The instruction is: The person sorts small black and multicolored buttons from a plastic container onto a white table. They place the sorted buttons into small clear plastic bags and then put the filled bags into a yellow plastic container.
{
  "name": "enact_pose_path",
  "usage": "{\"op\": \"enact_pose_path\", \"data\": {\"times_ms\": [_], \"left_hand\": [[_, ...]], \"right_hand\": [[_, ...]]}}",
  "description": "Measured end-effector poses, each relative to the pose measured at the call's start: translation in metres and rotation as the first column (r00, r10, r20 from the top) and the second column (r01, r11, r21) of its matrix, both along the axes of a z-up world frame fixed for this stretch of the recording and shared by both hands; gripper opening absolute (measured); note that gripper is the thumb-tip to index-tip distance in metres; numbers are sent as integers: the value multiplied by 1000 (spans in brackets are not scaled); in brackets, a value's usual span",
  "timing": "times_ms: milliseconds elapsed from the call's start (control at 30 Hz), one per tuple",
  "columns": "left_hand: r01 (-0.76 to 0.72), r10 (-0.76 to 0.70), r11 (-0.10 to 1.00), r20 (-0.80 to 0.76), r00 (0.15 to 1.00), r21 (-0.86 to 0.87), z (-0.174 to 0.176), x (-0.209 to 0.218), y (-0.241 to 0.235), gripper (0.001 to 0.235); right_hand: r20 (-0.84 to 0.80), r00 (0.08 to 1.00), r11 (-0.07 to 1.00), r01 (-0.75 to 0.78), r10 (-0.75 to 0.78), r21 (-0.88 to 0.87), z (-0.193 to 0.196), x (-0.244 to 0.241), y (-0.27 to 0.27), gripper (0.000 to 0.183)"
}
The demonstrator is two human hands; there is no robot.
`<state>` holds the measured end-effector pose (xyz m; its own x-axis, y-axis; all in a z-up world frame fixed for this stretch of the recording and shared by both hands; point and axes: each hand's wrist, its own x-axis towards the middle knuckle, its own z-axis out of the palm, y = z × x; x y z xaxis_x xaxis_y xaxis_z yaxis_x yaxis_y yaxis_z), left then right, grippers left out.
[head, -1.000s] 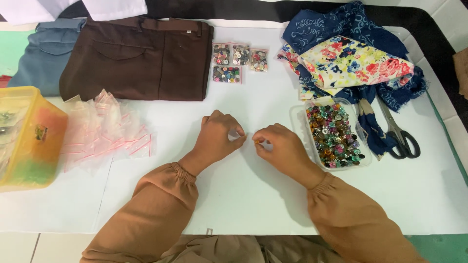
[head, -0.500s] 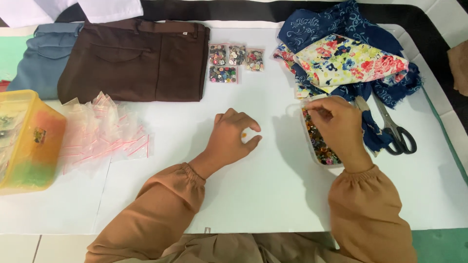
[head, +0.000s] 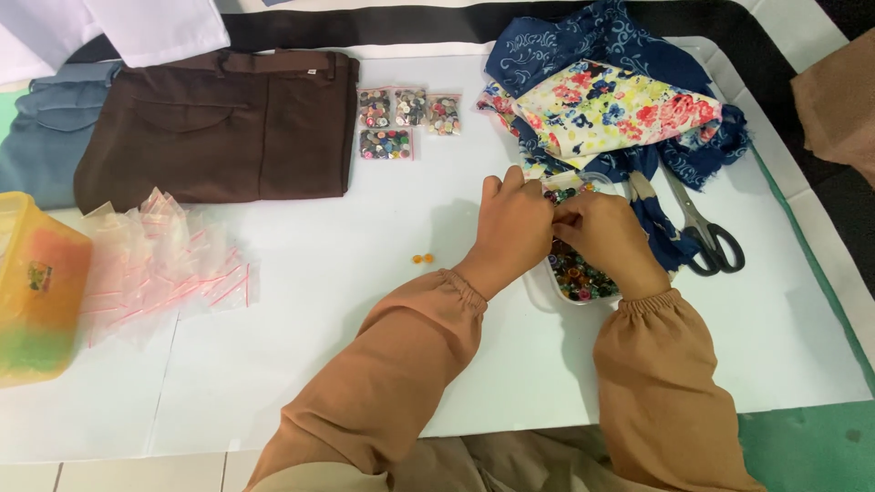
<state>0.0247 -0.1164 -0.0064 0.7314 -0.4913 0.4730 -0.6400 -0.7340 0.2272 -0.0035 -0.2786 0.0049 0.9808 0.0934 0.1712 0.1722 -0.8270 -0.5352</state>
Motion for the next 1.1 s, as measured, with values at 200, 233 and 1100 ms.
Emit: {"op": "enact_pose_path", "data": {"times_ms": [200, 233, 1100], "left_hand": [[-19, 22, 995, -30, 999, 94, 4, -4, -17, 7], [-16, 19, 995, -30, 999, 95, 1, -3, -18, 7], [70, -98, 989, -222, 970, -128, -11, 21, -3, 10]], "right_hand": [[1, 999, 998, 36, -36, -54, -8, 2, -12, 22], [1, 999, 998, 39, -39, -53, -9, 2, -12, 22], [214, 970, 992, 104, -118, 74, -4, -1, -13, 11]]}}
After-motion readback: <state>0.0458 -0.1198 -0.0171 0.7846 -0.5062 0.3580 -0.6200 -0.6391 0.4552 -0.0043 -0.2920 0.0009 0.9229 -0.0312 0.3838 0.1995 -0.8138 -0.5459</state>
